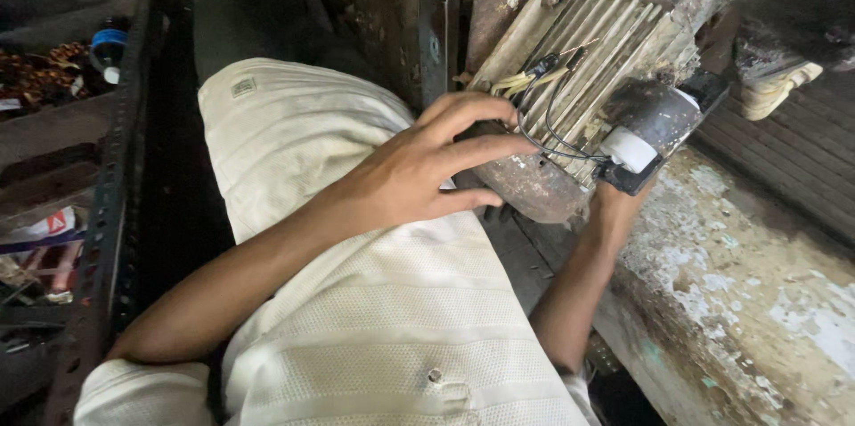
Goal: The person disassembles a small electric motor, removes the fan housing, and uses a screwdriver to scrape debris from the fan blades. They then reassemble the fan housing onto the motor.
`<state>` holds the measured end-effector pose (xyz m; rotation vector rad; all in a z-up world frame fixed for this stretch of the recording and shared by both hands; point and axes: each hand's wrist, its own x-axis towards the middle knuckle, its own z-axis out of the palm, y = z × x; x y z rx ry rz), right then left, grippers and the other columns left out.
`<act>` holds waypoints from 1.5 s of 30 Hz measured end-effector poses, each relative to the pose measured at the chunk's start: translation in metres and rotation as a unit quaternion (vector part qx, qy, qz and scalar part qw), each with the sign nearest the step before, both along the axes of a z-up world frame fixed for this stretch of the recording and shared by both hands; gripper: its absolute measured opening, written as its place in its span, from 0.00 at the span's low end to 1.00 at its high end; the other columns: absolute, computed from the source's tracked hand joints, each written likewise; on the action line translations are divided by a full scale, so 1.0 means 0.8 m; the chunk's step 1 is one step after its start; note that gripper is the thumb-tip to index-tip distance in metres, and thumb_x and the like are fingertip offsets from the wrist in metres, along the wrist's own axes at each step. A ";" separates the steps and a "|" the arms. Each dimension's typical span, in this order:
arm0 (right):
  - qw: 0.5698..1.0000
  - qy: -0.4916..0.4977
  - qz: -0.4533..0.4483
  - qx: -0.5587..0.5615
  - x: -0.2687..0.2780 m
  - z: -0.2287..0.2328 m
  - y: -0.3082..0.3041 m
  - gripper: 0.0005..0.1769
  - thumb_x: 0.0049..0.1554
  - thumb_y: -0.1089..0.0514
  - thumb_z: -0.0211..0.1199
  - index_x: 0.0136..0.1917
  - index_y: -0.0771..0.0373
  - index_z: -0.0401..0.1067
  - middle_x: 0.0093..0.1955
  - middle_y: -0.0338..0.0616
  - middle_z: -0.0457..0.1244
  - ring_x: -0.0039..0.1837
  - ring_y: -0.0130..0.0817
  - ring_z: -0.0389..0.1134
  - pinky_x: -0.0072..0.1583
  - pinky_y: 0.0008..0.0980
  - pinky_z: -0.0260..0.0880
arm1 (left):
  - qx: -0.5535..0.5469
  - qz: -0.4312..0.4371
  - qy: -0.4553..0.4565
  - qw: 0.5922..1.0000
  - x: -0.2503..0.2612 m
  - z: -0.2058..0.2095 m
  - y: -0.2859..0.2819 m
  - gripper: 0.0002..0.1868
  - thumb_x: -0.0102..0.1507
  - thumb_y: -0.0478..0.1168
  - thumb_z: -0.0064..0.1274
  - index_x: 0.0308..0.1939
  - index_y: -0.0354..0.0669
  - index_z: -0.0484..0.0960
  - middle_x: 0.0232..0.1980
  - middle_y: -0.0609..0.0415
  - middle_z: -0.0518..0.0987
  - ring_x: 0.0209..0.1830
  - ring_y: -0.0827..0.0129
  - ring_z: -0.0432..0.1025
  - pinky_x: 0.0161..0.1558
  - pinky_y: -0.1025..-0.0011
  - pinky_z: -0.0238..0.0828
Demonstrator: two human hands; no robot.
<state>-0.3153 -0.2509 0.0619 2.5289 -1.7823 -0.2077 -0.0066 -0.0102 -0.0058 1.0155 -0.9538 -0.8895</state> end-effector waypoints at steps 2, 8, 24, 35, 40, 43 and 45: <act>0.998 -0.024 -0.015 0.050 0.021 0.048 0.017 0.11 0.60 0.64 0.68 0.56 0.68 0.75 0.51 0.51 0.70 0.52 0.36 0.71 0.55 0.33 0.69 | 0.005 0.002 0.019 1.000 -0.007 -0.003 -0.001 0.35 0.57 0.43 0.71 0.68 0.53 0.75 0.71 0.53 0.65 0.75 0.55 0.61 0.74 0.59 0.67; 0.982 -0.063 0.050 0.173 0.123 0.196 0.105 0.08 0.66 0.67 0.64 0.59 0.67 0.77 0.56 0.50 0.70 0.57 0.32 0.74 0.57 0.27 0.79 | 0.005 0.017 0.035 0.999 -0.022 -0.012 -0.007 0.36 0.55 0.44 0.72 0.67 0.53 0.76 0.68 0.55 0.67 0.72 0.58 0.62 0.73 0.61 0.68; 0.870 0.132 0.407 0.243 0.333 0.183 0.125 0.12 0.58 0.67 0.70 0.56 0.60 0.79 0.55 0.45 0.71 0.52 0.37 0.75 0.49 0.31 0.76 | -0.010 0.044 0.072 0.996 -0.015 -0.011 0.000 0.34 0.54 0.42 0.72 0.64 0.47 0.79 0.67 0.53 0.70 0.68 0.56 0.64 0.68 0.62 0.65; 0.828 0.198 0.487 0.197 0.331 0.173 0.127 0.11 0.56 0.66 0.70 0.54 0.58 0.81 0.53 0.39 0.72 0.46 0.35 0.74 0.46 0.34 0.75 | -0.006 0.041 0.084 0.996 -0.017 -0.010 0.002 0.35 0.53 0.41 0.73 0.64 0.48 0.79 0.66 0.55 0.71 0.68 0.57 0.63 0.69 0.63 0.65; 0.810 0.220 0.507 0.198 0.332 0.172 0.123 0.13 0.56 0.66 0.70 0.54 0.58 0.81 0.55 0.41 0.72 0.48 0.36 0.75 0.46 0.32 0.76 | -0.005 0.041 0.080 0.996 -0.019 -0.011 0.000 0.36 0.52 0.41 0.73 0.64 0.49 0.79 0.67 0.55 0.70 0.68 0.57 0.63 0.69 0.63 0.64; 0.801 0.238 0.511 0.201 0.335 0.171 0.123 0.13 0.56 0.65 0.70 0.55 0.61 0.81 0.54 0.41 0.72 0.46 0.36 0.75 0.43 0.33 0.75 | -0.009 0.045 0.078 0.996 -0.018 -0.012 0.000 0.36 0.52 0.42 0.73 0.64 0.49 0.79 0.66 0.55 0.70 0.68 0.57 0.63 0.70 0.63 0.64; 0.809 0.233 0.498 0.208 0.337 0.171 0.123 0.12 0.56 0.64 0.70 0.54 0.60 0.81 0.54 0.42 0.72 0.45 0.36 0.74 0.43 0.32 0.75 | -0.011 0.047 0.079 0.996 -0.018 -0.013 0.000 0.36 0.52 0.42 0.73 0.64 0.49 0.79 0.66 0.54 0.70 0.68 0.56 0.63 0.70 0.63 0.64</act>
